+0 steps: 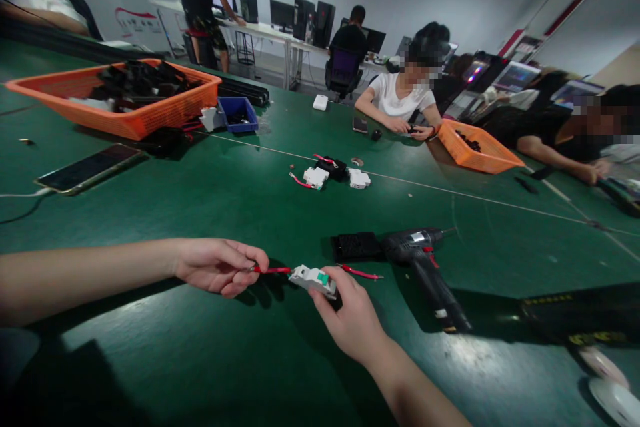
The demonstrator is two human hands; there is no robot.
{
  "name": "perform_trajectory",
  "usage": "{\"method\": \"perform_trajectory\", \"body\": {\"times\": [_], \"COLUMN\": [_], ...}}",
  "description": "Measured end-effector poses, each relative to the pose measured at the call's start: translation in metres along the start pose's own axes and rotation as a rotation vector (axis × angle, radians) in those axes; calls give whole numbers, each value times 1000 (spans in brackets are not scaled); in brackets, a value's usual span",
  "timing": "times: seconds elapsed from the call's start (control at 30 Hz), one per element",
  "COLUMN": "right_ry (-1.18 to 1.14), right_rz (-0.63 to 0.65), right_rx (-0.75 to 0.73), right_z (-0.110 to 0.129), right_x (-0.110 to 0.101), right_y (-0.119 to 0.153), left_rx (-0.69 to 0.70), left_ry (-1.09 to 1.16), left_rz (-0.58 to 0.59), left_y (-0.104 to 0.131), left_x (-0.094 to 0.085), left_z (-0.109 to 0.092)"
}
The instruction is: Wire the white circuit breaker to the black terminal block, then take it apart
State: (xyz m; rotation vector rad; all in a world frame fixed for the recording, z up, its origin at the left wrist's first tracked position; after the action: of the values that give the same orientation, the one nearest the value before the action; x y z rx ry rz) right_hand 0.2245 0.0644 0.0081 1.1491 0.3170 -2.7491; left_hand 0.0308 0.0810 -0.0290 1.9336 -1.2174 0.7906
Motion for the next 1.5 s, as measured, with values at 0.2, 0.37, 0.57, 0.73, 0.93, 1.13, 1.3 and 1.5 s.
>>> {"method": "perform_trajectory", "body": {"times": [0.2, 0.37, 0.57, 0.73, 0.93, 1.13, 1.3, 1.5], "right_ry": [33, 47, 62, 74, 72, 70, 59, 66], "right_rz": [37, 69, 51, 55, 71, 90, 80, 89], "right_rx": [-64, -104, -132, -135, -171, -185, -191, -226], "right_z": [10, 14, 15, 17, 20, 22, 23, 28], "right_x": [2, 5, 3, 3, 4, 6, 4, 5], "right_y": [3, 4, 4, 4, 4, 4, 4, 4], "left_rx": [-9, -28, -31, -15, 17, 14, 9, 6], "left_ry": [55, 105, 103, 59, -25, -68, -81, -82], "left_rz": [1, 23, 36, 14, 24, 8, 0, -31], "left_y": [-1, -2, -2, -2, -3, -3, -3, -2], "left_x": [-3, 0, 4, 1, 2, 0, -2, -4], "left_z": [1, 0, -1, -1, -1, 1, 2, 2]}}
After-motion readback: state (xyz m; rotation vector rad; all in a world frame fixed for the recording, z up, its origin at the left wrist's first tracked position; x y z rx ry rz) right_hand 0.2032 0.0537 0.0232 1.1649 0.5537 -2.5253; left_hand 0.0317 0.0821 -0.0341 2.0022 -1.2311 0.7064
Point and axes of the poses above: each hand's wrist, its own y-axis away from the middle knuckle, its own x-axis out of the palm, z = x × y, the point moved 9 cm from there along -y, towards the middle knuckle, and after that the axes turned 7 degrees about x, right-handed, at the moved point
